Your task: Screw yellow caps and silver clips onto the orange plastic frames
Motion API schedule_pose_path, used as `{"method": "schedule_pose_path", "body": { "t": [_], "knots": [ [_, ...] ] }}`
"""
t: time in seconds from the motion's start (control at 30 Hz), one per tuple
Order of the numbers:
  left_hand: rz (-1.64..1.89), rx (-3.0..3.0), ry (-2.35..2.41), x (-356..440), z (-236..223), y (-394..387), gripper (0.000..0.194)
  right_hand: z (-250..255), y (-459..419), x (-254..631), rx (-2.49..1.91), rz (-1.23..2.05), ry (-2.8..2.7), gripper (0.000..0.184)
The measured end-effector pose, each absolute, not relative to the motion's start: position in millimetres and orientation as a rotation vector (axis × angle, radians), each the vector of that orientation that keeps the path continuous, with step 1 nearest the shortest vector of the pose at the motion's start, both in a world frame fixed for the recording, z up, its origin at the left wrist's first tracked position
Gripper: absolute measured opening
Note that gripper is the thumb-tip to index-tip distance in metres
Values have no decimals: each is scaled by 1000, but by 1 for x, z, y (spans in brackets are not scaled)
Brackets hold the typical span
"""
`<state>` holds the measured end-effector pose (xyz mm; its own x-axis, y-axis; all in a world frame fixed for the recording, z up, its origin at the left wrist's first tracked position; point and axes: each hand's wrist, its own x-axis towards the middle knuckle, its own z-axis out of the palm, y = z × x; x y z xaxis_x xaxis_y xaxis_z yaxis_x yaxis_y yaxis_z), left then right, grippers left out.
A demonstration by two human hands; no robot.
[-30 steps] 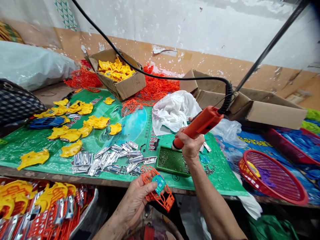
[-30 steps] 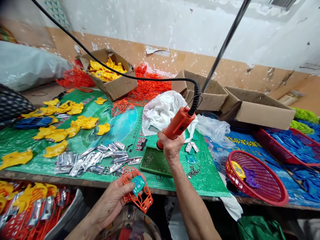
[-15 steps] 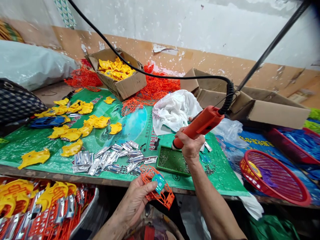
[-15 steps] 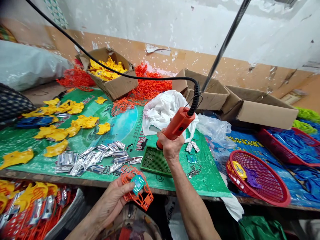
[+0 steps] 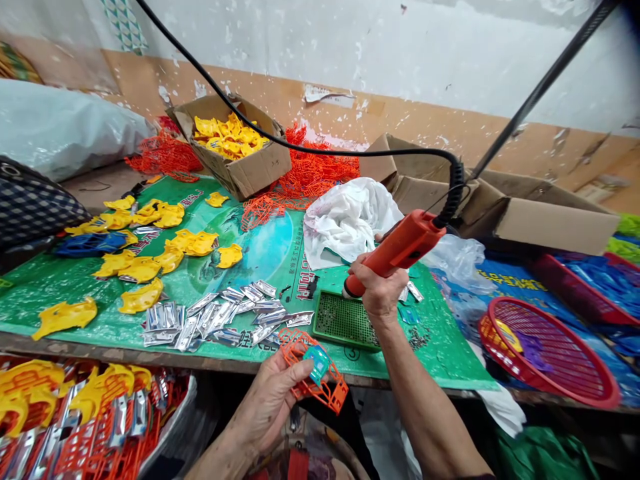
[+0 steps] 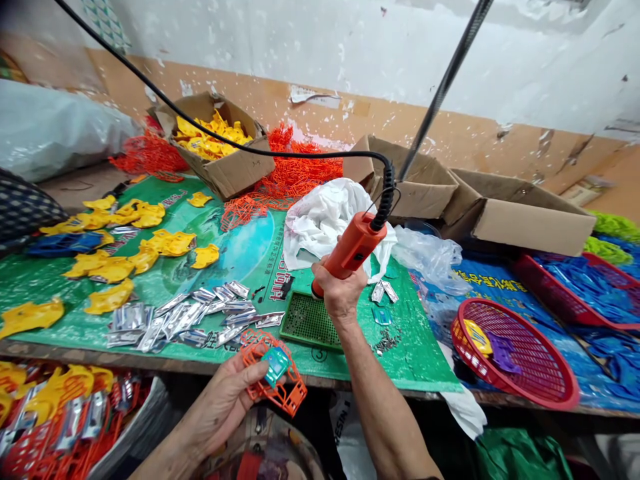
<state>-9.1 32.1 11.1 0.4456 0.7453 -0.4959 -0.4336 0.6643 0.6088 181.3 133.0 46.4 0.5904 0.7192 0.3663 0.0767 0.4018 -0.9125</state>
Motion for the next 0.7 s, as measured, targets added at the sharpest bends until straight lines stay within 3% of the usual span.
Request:
{"method": "schedule_pose_path", "body": {
  "t": [0.47, 0.7],
  "knots": [
    [821, 328, 824, -8, 9, 35, 30, 46, 138, 186, -1065, 481, -831, 26],
    [844, 339, 810, -6, 7, 34, 29, 90, 101, 177, -883, 686, -846, 32]
  ]
}}
